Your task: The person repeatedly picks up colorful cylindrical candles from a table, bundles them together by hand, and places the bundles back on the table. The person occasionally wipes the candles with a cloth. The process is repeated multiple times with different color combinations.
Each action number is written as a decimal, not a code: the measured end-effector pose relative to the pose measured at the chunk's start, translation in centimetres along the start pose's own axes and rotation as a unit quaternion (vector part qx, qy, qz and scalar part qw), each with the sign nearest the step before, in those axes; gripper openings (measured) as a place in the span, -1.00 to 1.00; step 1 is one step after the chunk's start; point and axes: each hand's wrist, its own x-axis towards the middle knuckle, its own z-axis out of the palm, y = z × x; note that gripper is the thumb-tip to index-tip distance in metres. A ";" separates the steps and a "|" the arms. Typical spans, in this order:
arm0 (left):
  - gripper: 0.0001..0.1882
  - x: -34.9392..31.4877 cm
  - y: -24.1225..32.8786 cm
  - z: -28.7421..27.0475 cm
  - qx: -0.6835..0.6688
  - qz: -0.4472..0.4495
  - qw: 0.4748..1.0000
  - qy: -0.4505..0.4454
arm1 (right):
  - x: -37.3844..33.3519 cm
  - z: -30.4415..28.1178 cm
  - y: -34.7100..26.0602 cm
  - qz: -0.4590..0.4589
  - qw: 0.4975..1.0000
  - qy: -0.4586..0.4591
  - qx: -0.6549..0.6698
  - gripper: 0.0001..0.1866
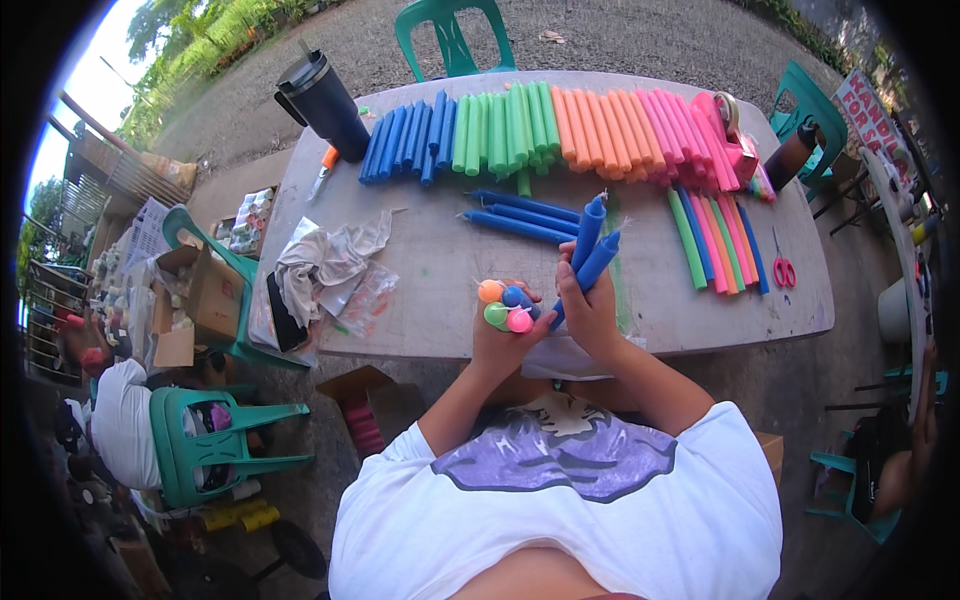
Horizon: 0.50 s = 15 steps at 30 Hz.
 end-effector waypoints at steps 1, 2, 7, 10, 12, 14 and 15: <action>-0.55 -0.3 -0.3 -0.7 -0.021 0.008 0.999 0.025 | 1.6 -0.2 -1.4 -0.017 0.994 -0.008 -0.110 -0.72; -0.57 -0.4 -0.4 -1.4 -0.038 0.013 0.997 0.061 | 3.3 -0.3 -2.6 -0.036 0.975 -0.015 -0.219 -0.71; -0.62 0.7 1.1 -5.0 -0.025 0.000 0.983 0.183 | 9.3 -0.6 -1.2 -0.217 0.755 -0.143 -0.602 -0.56; -0.61 0.7 1.8 -6.4 0.017 -0.011 0.984 0.178 | 10.2 0.5 -1.2 -0.143 0.716 -0.191 -0.656 -0.48; -0.58 0.1 0.2 -6.9 -0.011 0.057 0.984 0.170 | 10.0 1.4 -1.5 -0.087 0.717 -0.224 -0.655 -0.46; -0.56 -0.3 -0.8 -7.0 -0.027 0.090 0.983 0.160 | 9.6 1.5 -2.8 -0.051 0.716 -0.249 -0.650 -0.46; -0.55 -0.4 -0.9 -6.9 -0.029 0.090 0.984 0.154 | 9.5 1.5 -2.9 -0.043 0.719 -0.273 -0.637 -0.47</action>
